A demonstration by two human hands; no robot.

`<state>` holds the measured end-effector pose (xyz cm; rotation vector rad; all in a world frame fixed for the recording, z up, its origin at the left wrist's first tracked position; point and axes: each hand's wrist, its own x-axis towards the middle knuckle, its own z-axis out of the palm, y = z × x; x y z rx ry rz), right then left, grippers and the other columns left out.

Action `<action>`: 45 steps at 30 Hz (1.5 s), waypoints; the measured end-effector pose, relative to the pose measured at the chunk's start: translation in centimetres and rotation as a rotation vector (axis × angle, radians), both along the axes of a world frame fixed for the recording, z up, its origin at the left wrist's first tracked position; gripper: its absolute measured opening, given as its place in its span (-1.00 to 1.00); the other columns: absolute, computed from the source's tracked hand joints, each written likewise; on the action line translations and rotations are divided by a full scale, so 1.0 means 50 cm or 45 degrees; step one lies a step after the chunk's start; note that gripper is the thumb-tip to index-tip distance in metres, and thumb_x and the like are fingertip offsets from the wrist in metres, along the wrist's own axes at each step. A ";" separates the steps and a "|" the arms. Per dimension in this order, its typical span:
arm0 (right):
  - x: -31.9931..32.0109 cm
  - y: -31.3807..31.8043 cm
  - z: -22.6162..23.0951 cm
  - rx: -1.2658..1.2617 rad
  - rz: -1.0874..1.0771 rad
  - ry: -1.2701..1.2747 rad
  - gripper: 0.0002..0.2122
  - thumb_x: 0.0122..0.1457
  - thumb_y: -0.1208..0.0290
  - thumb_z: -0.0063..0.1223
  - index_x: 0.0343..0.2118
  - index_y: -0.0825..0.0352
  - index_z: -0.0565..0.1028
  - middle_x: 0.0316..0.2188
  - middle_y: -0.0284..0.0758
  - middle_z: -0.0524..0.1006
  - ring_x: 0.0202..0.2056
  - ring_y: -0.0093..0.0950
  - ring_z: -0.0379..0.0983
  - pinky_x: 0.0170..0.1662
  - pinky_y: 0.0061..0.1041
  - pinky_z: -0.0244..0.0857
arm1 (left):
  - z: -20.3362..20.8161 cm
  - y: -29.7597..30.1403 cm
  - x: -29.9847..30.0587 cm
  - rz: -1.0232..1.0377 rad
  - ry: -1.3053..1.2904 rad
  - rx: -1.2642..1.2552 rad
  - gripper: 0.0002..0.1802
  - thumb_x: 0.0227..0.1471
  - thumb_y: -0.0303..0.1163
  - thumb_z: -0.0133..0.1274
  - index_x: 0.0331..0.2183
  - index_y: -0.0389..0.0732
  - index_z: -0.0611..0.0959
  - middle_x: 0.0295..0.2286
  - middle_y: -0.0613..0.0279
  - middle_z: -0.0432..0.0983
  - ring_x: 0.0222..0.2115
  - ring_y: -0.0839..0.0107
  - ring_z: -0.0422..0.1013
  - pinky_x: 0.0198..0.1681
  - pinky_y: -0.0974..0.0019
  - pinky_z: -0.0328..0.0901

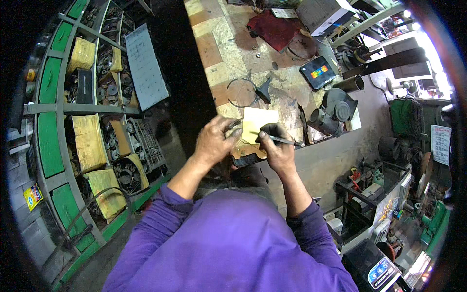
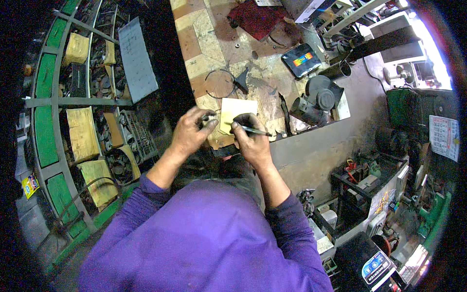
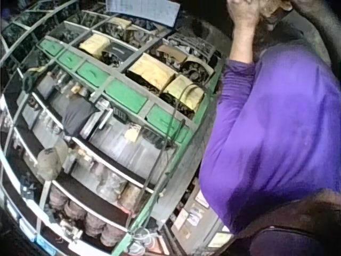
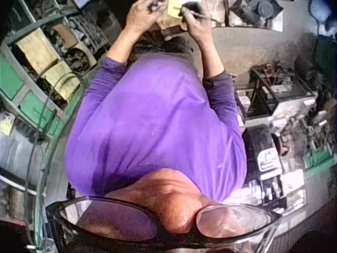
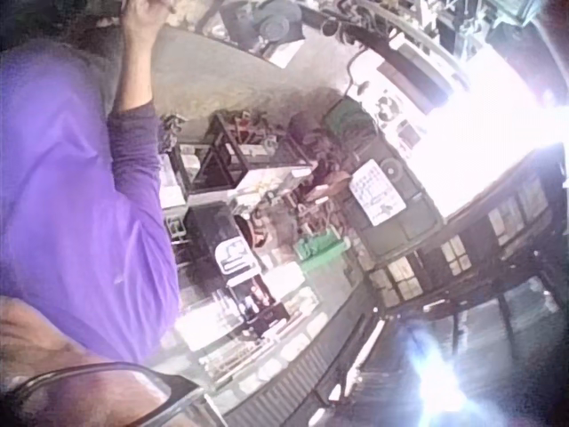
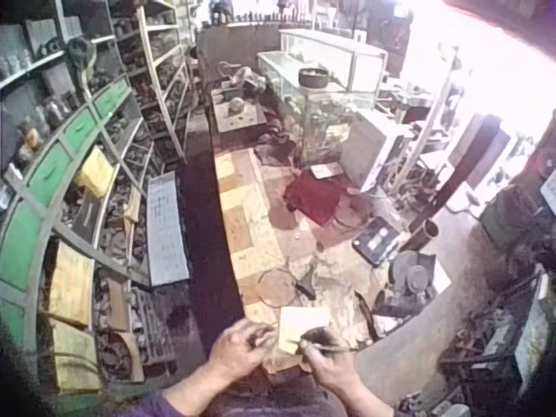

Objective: The person writes on a notepad, then walks to a grinding machine to sharpen a metal tool. They inspect the tool and hand it to a coworker before returning to the workbench to write again. The person then retrieves a portable work light and moves toward a vehicle.

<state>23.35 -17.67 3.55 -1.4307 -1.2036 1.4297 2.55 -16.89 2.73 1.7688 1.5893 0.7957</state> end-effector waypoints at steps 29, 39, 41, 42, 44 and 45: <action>-0.023 0.073 -0.111 0.657 0.140 -0.660 -0.79 0.07 0.42 0.25 -0.47 0.32 0.38 -0.60 -0.18 0.52 -0.57 -0.21 0.54 -0.46 -0.31 0.36 | -0.061 0.061 0.020 0.193 0.265 -0.101 -0.17 -0.30 -0.07 0.48 0.05 -0.02 0.52 -0.12 0.01 0.39 -0.17 -0.05 0.52 -0.13 -0.01 0.50; -0.034 0.075 -0.105 0.513 0.041 -0.527 -0.78 0.05 0.43 0.25 -0.50 0.33 0.38 -0.63 -0.15 0.49 -0.61 -0.18 0.49 -0.49 -0.30 0.32 | -0.069 0.074 0.034 0.305 0.281 -0.142 -0.25 -0.17 -0.03 0.41 0.04 -0.06 0.49 -0.07 -0.12 0.36 -0.21 -0.16 0.56 -0.19 -0.06 0.52; -0.036 0.075 -0.104 0.524 0.043 -0.532 -0.78 0.05 0.43 0.26 -0.50 0.33 0.38 -0.63 -0.15 0.48 -0.61 -0.16 0.49 -0.49 -0.29 0.32 | -0.069 0.075 0.035 0.313 0.286 -0.149 -0.24 -0.16 -0.04 0.41 0.04 -0.06 0.47 -0.06 -0.12 0.36 -0.21 -0.17 0.56 -0.19 -0.07 0.52; -0.037 0.076 -0.105 0.540 0.031 -0.514 -0.78 0.05 0.43 0.26 -0.50 0.33 0.38 -0.63 -0.15 0.48 -0.60 -0.16 0.49 -0.48 -0.29 0.32 | -0.069 0.075 0.035 0.314 0.281 -0.152 -0.24 -0.16 -0.04 0.41 0.04 -0.06 0.46 -0.06 -0.11 0.36 -0.21 -0.17 0.56 -0.19 -0.07 0.52; -0.037 0.077 -0.108 0.541 0.031 -0.521 -0.78 0.05 0.42 0.26 -0.50 0.34 0.38 -0.63 -0.14 0.48 -0.60 -0.15 0.49 -0.48 -0.28 0.33 | -0.069 0.074 0.036 0.315 0.290 -0.151 -0.24 -0.16 -0.05 0.41 0.04 -0.06 0.45 -0.06 -0.10 0.37 -0.21 -0.17 0.56 -0.20 -0.08 0.52; -0.036 0.077 -0.109 0.530 0.046 -0.544 -0.77 0.05 0.42 0.26 -0.50 0.34 0.38 -0.63 -0.14 0.48 -0.60 -0.15 0.49 -0.48 -0.28 0.33 | -0.069 0.074 0.036 0.320 0.303 -0.143 -0.24 -0.17 -0.05 0.41 0.03 -0.06 0.45 -0.07 -0.10 0.37 -0.22 -0.17 0.56 -0.20 -0.08 0.52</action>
